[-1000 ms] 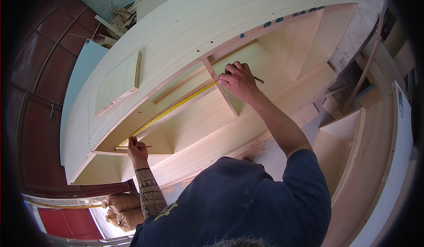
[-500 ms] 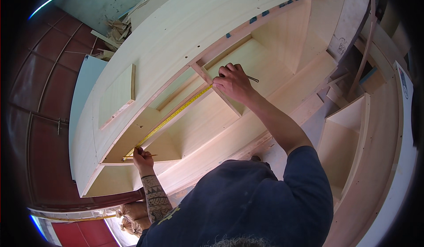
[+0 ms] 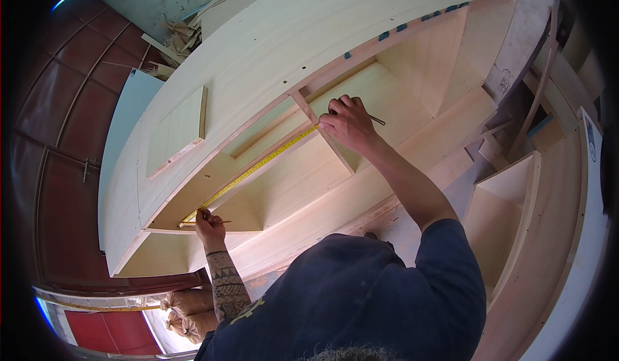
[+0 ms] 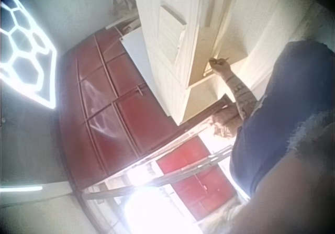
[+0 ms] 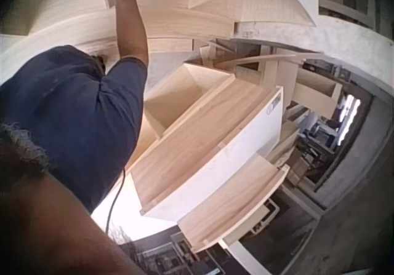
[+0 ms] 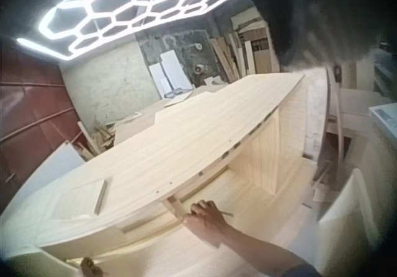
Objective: Measuring dimensions within a wooden cabinet structure and marking a small wood piece with a pencil.
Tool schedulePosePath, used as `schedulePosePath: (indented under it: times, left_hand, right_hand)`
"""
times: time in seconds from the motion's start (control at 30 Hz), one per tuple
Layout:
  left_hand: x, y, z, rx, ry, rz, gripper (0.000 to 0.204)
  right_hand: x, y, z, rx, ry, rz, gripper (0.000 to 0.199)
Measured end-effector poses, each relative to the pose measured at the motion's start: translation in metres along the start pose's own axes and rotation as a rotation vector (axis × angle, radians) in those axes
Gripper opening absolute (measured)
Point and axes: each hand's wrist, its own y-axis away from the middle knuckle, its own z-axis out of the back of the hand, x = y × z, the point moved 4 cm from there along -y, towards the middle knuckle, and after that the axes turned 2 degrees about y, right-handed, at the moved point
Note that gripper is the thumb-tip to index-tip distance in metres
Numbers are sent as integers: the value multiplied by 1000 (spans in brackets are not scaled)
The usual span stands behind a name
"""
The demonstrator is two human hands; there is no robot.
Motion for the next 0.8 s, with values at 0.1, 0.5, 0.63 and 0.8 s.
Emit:
schedulePosePath:
  times: [0.1, 0.5, 0.63, 0.8]
  left_hand:
    - [0, -1, 2, 0, 17, -2, 21]
    - [4, 4, 1, -11, 53, -18, 20]
    - [4, 5, 0, -25, 67, -5, 19]
    - [5, 4, 2, -18, 75, -7, 20]
  right_hand:
    - [1, -1, 0, 3, 3, 8, 13]
    - [3, -4, 3, 69, -43, 5, 9]
    - [2, -4, 5, 64, -30, 9, 7]
    - [2, -5, 5, 76, -33, 8, 7]
